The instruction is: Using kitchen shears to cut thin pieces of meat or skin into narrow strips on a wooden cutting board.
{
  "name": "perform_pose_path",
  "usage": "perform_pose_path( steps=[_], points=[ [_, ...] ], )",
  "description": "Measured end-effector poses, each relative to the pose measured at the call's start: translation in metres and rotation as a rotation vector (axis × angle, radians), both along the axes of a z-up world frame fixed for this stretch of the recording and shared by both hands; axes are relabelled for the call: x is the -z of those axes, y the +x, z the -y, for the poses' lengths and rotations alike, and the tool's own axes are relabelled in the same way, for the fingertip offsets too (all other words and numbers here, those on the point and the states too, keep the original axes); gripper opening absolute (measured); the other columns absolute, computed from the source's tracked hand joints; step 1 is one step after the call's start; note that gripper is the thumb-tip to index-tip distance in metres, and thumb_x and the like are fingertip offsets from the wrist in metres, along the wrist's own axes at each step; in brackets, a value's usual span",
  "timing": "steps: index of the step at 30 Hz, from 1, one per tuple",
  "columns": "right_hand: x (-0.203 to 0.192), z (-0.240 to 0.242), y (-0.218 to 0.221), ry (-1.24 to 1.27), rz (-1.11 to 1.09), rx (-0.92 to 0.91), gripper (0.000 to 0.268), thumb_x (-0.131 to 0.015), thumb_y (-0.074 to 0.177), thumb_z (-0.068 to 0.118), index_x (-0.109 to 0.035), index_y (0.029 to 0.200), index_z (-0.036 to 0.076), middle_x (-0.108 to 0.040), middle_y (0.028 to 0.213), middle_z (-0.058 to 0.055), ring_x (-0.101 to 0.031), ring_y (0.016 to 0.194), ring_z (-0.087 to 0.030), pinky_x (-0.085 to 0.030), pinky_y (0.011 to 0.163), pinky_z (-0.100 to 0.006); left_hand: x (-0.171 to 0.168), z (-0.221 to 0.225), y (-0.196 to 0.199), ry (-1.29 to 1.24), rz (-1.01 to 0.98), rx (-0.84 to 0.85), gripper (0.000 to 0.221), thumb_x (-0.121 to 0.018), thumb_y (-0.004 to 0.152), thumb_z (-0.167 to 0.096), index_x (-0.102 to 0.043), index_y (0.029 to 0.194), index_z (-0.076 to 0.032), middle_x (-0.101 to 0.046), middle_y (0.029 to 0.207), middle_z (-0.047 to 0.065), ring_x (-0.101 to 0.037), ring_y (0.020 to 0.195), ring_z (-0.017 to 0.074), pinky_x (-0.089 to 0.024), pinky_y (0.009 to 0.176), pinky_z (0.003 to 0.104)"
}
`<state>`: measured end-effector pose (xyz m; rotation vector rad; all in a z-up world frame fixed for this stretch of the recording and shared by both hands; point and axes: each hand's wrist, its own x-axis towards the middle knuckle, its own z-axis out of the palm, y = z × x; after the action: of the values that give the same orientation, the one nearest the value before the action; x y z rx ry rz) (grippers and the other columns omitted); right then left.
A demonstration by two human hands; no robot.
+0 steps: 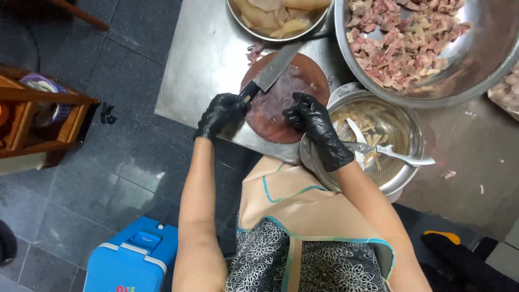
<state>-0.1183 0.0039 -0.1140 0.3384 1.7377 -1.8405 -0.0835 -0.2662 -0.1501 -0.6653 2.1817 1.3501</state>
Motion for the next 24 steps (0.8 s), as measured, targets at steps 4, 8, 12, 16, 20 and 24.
perform_pose_path(
  steps=[4, 8, 12, 16, 20, 24],
  points=[
    [0.033, 0.013, 0.023, -0.178, 0.110, 0.003, 0.045, -0.054, 0.105, 0.020, -0.044, 0.149, 0.014, -0.076, 0.104, -0.015, -0.077, 0.090, -0.018, -0.062, 0.071, -0.027, 0.039, -0.045, 0.052, -0.125, -0.276, -0.189, 0.014, -0.078, 0.088, -0.036, -0.074, 0.101, -0.031, -0.072, 0.097, -0.001, -0.069, 0.103, 0.0238, -0.055, 0.087, 0.038],
    [-0.043, 0.041, 0.050, -0.169, 0.175, -0.009, 0.041, -0.066, 0.099, 0.026, -0.062, 0.138, 0.012, -0.070, 0.122, -0.020, -0.071, 0.105, -0.030, -0.061, 0.081, -0.047, -0.039, -0.108, 0.090, -0.042, -0.557, -0.375, 0.007, -0.077, 0.093, -0.021, -0.074, 0.092, -0.014, -0.068, 0.086, 0.009, -0.071, 0.085, 0.0220, -0.059, 0.069, 0.033],
    [-0.063, 0.038, 0.064, -0.296, 0.156, 0.167, 0.037, -0.072, 0.095, 0.019, -0.068, 0.131, 0.011, -0.072, 0.115, -0.019, -0.071, 0.096, -0.025, -0.063, 0.080, -0.038, -0.072, -0.162, 0.106, -0.133, -0.914, -0.286, 0.018, -0.076, 0.088, -0.001, -0.077, 0.106, -0.004, -0.069, 0.112, 0.019, -0.065, 0.118, 0.0343, -0.056, 0.100, 0.041],
    [-0.082, -0.018, 0.043, -0.114, -0.107, 0.128, 0.031, -0.082, 0.085, 0.014, -0.074, 0.113, 0.006, -0.075, 0.094, -0.009, -0.071, 0.085, -0.016, -0.061, 0.078, -0.031, -0.120, -0.191, 0.100, 0.146, -1.036, -0.319, 0.022, -0.070, 0.090, 0.008, -0.073, 0.110, 0.001, -0.064, 0.120, 0.017, -0.066, 0.117, 0.0318, -0.056, 0.101, 0.040],
    [-0.072, -0.133, 0.028, 0.373, -0.349, -0.013, 0.038, -0.075, 0.097, 0.021, -0.064, 0.132, 0.009, -0.071, 0.115, -0.016, -0.069, 0.109, -0.030, -0.056, 0.090, -0.046, -0.142, -0.202, 0.094, 0.486, -0.910, -0.372, 0.023, -0.068, 0.091, 0.012, -0.069, 0.112, 0.004, -0.071, 0.109, 0.017, -0.069, 0.110, 0.0229, -0.058, 0.097, 0.038],
    [-0.171, -0.183, 0.082, 1.149, -0.366, 0.030, 0.074, -0.081, 0.093, 0.045, -0.042, 0.147, 0.013, -0.074, 0.106, -0.018, -0.071, 0.097, -0.038, -0.059, 0.077, -0.056, -0.126, -0.222, 0.073, 0.769, -0.734, -0.425, 0.023, -0.067, 0.094, 0.008, -0.068, 0.117, 0.004, -0.069, 0.089, 0.015, -0.065, 0.073, 0.0178, -0.063, 0.069, 0.034]
  ],
)
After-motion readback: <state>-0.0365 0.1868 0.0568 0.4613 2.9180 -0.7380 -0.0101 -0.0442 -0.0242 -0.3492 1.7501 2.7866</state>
